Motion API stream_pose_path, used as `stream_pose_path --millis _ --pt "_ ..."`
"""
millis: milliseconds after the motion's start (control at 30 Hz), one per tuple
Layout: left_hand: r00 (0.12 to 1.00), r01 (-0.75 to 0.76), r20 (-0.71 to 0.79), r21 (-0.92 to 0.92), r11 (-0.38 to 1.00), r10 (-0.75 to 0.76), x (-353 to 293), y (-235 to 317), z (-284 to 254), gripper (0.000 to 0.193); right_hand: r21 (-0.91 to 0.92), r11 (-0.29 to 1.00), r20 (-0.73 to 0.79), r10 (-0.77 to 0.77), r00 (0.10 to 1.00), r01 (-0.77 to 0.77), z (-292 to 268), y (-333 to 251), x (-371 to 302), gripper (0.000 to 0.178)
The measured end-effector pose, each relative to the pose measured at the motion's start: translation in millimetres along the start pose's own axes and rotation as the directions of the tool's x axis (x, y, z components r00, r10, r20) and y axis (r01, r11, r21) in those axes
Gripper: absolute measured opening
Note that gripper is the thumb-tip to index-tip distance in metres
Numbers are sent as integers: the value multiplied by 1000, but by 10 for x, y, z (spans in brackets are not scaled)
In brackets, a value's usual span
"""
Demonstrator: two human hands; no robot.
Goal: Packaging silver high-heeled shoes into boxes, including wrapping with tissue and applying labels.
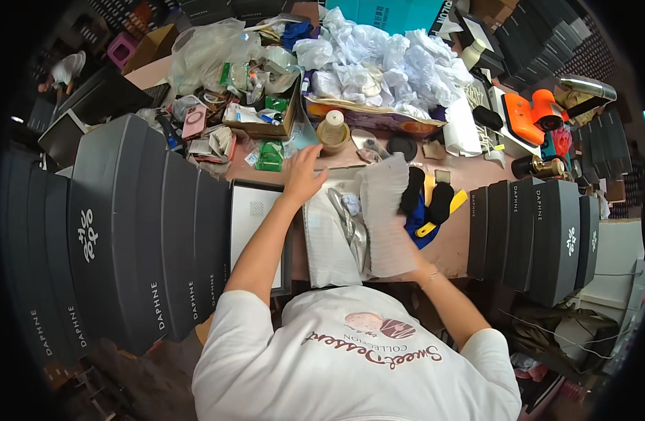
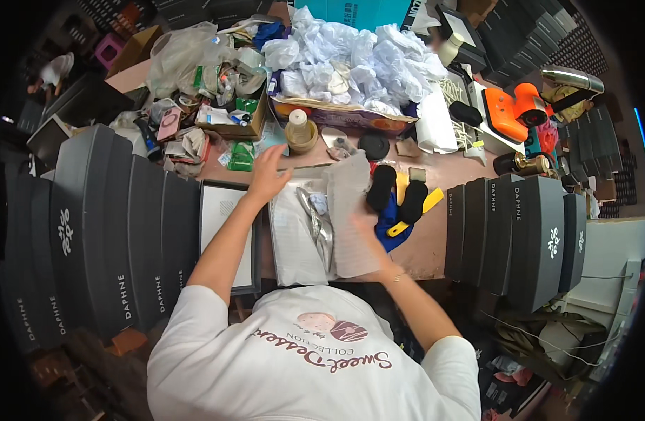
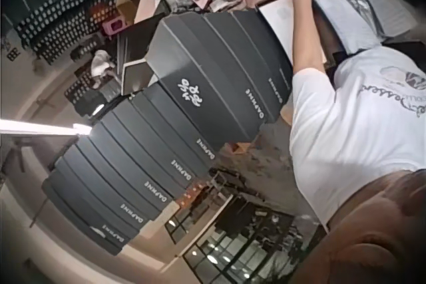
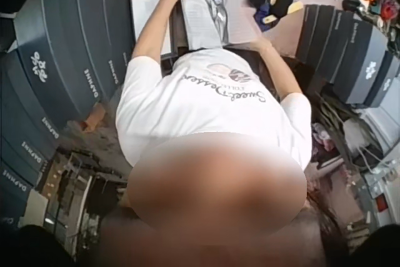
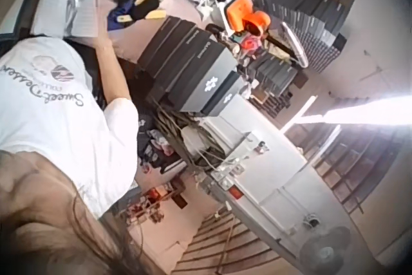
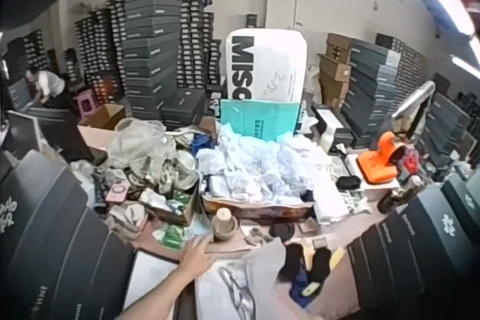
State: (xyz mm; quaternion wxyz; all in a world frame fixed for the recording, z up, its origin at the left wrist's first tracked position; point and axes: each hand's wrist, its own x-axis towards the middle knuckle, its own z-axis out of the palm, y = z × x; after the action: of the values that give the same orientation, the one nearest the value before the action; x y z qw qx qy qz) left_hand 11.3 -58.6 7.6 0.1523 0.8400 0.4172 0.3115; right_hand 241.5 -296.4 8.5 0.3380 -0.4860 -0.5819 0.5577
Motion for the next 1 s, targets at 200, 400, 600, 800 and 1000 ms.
stream_pose_path --millis 200,400,600,800,1000 --pt "986 125 155 -399 908 -68 -874 912 -836 29 -833 481 202 -198 959 275 1027 -231 696 54" --pt "895 117 421 100 988 -149 -1911 801 -467 37 -857 380 303 -174 937 347 621 -244 385 57" --pt "822 168 538 84 982 -186 -1774 806 -676 35 -823 512 156 -211 965 245 737 -614 597 53" --pt "919 367 -212 148 918 -334 -1599 204 -1099 55 -853 443 194 -221 956 276 724 -143 503 45" --pt "908 390 56 256 885 -416 -1748 -122 -1362 57 -855 505 -25 -263 964 116 788 -371 378 44"
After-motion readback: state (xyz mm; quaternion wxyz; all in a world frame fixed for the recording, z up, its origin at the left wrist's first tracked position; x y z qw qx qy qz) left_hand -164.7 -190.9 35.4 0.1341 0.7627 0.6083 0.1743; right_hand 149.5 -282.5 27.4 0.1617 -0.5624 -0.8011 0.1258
